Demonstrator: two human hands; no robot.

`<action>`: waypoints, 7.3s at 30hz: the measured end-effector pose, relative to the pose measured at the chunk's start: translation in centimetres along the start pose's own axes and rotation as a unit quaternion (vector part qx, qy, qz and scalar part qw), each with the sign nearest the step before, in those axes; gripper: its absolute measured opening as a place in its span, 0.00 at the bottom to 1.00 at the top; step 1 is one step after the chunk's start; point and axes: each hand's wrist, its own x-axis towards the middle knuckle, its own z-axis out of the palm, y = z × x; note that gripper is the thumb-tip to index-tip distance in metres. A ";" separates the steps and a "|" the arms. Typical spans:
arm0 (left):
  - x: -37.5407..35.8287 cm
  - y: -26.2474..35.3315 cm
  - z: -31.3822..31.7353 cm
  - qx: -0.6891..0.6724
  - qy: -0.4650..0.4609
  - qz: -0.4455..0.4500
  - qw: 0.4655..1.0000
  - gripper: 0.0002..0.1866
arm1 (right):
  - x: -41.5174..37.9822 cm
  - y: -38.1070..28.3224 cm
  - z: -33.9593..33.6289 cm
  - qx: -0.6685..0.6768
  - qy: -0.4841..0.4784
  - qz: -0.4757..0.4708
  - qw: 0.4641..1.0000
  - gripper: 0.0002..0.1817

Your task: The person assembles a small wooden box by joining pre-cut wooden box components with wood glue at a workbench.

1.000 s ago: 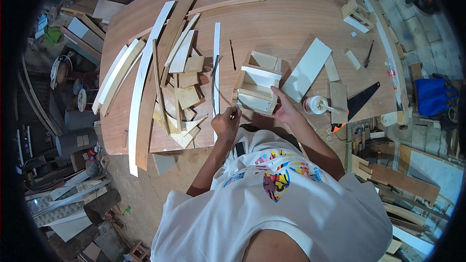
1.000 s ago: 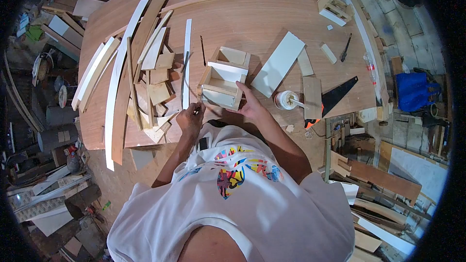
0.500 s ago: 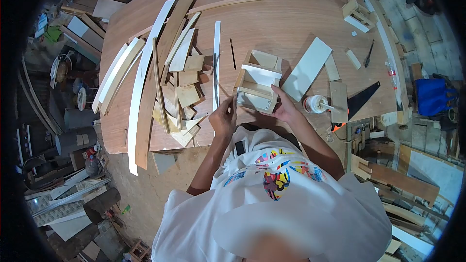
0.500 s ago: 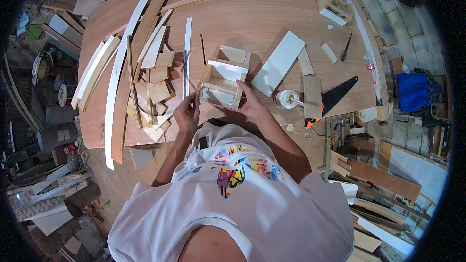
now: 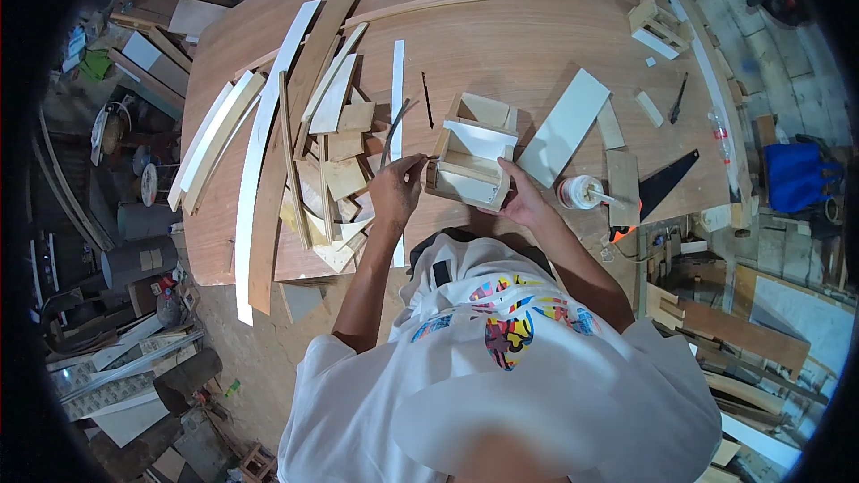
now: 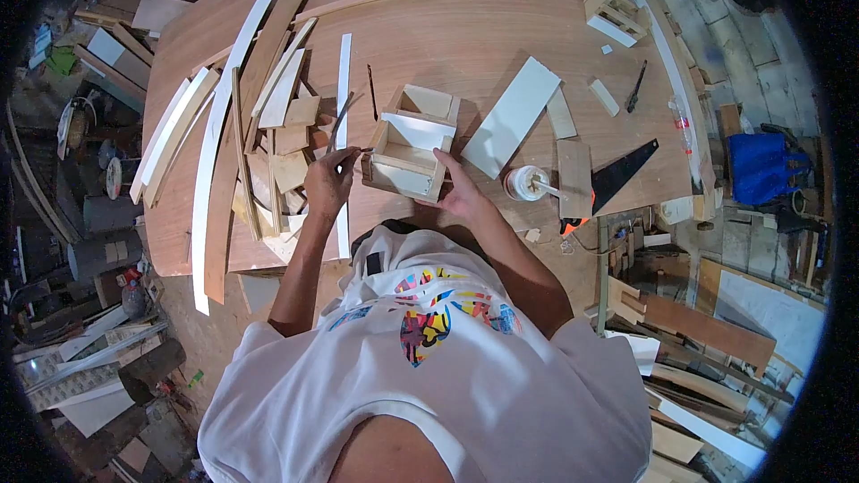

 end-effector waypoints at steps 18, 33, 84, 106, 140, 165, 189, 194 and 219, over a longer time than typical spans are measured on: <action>-0.7 -0.2 -0.1 -0.006 -0.026 -0.029 0.999 0.08 | 0.6 0.1 -0.5 -0.008 0.011 0.000 1.000 0.43; -1.2 -0.2 -0.3 -0.010 -0.025 -0.072 0.997 0.09 | -0.3 0.0 0.5 0.001 0.028 -0.008 1.000 0.41; -6.0 -0.2 4.0 0.078 0.149 0.101 0.981 0.10 | 0.1 0.3 0.3 0.010 0.028 -0.002 1.000 0.40; -7.5 -0.1 3.6 0.034 0.119 0.057 0.991 0.10 | 0.2 0.2 0.3 0.005 0.017 -0.013 1.000 0.39; -8.7 -1.1 3.2 0.010 0.057 -0.019 0.998 0.11 | 0.5 0.4 -0.1 -0.005 0.033 0.004 0.999 0.38; -6.0 -0.3 4.2 -0.035 0.143 0.006 0.989 0.09 | 0.0 0.2 0.4 0.013 0.031 0.000 0.999 0.38; -7.8 -1.5 3.9 -0.016 0.048 -0.025 0.998 0.08 | -0.3 0.3 0.6 0.000 0.047 -0.006 0.999 0.40; -8.1 -2.9 3.7 -0.087 -0.004 -0.065 0.994 0.11 | -0.4 0.1 0.5 -0.008 0.043 0.001 0.999 0.39; -5.8 -0.5 3.7 -0.059 0.085 -0.064 0.993 0.12 | -0.4 0.0 0.9 0.005 0.030 -0.007 1.000 0.38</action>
